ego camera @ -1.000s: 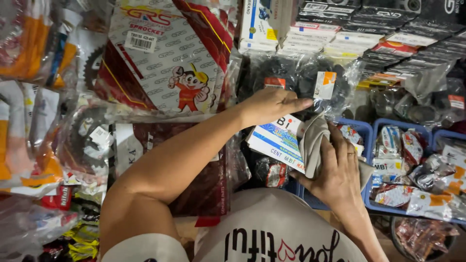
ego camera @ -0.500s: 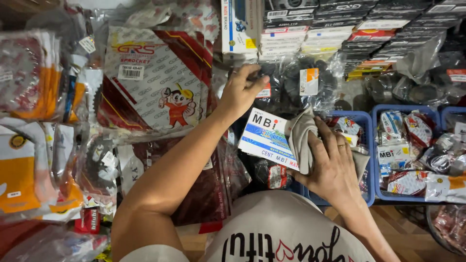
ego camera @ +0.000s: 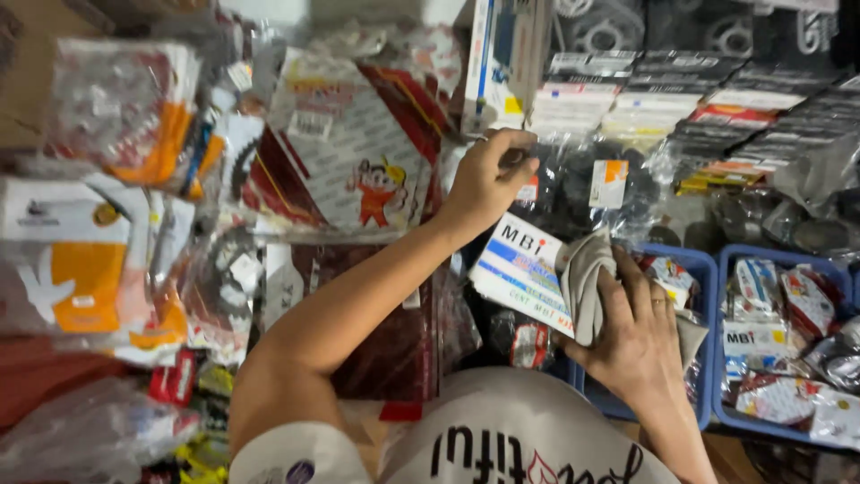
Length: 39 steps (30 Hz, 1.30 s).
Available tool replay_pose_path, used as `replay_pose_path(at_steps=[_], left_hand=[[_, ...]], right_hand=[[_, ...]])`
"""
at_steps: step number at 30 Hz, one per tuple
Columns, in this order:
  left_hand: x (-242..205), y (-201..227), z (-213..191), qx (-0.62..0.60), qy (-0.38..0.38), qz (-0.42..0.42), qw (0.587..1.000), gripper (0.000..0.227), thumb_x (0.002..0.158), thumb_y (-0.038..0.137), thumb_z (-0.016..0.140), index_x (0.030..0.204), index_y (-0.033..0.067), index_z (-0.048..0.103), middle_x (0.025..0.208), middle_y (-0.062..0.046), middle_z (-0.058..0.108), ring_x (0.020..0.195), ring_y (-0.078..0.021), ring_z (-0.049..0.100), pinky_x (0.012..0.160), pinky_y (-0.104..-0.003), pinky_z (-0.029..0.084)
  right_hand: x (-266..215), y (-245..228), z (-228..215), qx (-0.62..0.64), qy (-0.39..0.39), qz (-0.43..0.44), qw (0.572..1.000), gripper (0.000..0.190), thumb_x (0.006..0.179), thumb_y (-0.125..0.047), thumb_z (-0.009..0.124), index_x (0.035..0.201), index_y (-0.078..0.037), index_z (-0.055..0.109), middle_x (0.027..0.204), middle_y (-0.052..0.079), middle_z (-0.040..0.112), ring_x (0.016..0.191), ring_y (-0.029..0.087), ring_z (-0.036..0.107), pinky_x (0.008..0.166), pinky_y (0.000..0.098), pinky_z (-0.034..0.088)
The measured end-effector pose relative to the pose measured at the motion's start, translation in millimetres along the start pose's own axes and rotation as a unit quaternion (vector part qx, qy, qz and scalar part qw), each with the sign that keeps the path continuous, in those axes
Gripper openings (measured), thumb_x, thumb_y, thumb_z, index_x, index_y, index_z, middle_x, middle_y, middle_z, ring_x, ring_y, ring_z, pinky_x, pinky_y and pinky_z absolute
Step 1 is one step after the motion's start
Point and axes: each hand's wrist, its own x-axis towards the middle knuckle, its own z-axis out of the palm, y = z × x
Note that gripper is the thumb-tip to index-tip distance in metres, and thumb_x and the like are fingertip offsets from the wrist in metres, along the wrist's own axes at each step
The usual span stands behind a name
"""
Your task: The person organizes various packaged mechanical parts, such as chains and sprockets, on a cluttered surface. They pick up items, wipe them with a cloth, and place them into blue plastic bins or stacks.
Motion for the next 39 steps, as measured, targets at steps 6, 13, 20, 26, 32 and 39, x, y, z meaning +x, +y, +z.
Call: replay_pose_path(at_steps=[6,13,20,26,32,39], left_hand=[[65.0,28.6,-31.1,0.063,-0.047,0.051,0.996,0.024,0.094,0.009,0.067,0.117,0.0085,0.061,0.128,-0.017,0.066,0.096,-0.0236,0.074,0.078,-0.034,0.067],[136.7,-142.8,-20.0,-0.033,0.071,-0.099,0.992,0.048,0.079,0.019,0.073,0.119,-0.0046,0.062,0.111,-0.017,0.073,0.095,-0.0279,0.070,0.085,-0.035,0.052],[116.2,-171.2,-7.4,0.172,-0.057,-0.286,0.941,0.059,0.077,0.040,0.079,0.117,-0.0001,0.062,0.094,-0.015,0.072,0.080,-0.0277,0.071,0.070,-0.037,0.058],[103.6,-239.3,2.7,0.390,0.009,-0.116,0.913,0.065,0.085,0.060,0.077,0.119,0.0091,0.054,0.102,-0.014,0.070,0.100,-0.0271,0.069,0.082,-0.041,0.053],[119.2,-183.2,-13.9,0.311,-0.144,-0.307,0.888,0.082,0.084,0.061,0.076,0.137,0.0057,0.047,0.122,-0.017,0.070,0.124,-0.0327,0.064,0.105,-0.050,0.050],[100.0,-149.4,-3.0,0.360,-0.141,-0.268,0.882,0.096,0.083,0.050,0.078,0.151,0.0025,0.029,0.132,-0.026,0.064,0.129,-0.0434,0.059,0.111,-0.054,0.047]], right_hand=[[2.0,-3.2,-6.1,0.028,0.020,-0.014,0.999,0.112,0.046,-0.033,0.090,0.145,-0.002,0.049,0.157,0.021,0.045,0.131,0.041,0.050,0.109,0.0510,0.042],[-0.8,-1.0,-1.4,0.007,0.047,-0.020,0.999,0.106,0.048,-0.040,0.091,0.140,-0.005,0.050,0.156,0.020,0.046,0.130,0.039,0.051,0.107,0.0494,0.044],[4.1,-0.5,3.3,0.025,0.027,0.015,0.999,0.105,0.045,-0.034,0.091,0.139,-0.009,0.052,0.157,0.019,0.044,0.128,0.039,0.051,0.106,0.0483,0.044],[2.7,-1.0,1.8,0.007,0.053,0.039,0.998,0.101,0.044,-0.056,0.092,0.131,-0.014,0.060,0.140,0.016,0.057,0.121,0.038,0.059,0.103,0.0510,0.045],[5.5,-2.7,-4.3,0.015,0.064,0.011,0.998,0.102,0.045,-0.057,0.090,0.132,-0.016,0.060,0.137,0.014,0.057,0.117,0.036,0.058,0.100,0.0493,0.046],[4.1,-7.7,-5.5,0.003,0.046,0.019,0.999,0.099,0.047,-0.049,0.092,0.133,-0.012,0.059,0.139,0.016,0.057,0.117,0.039,0.059,0.095,0.0522,0.049]])
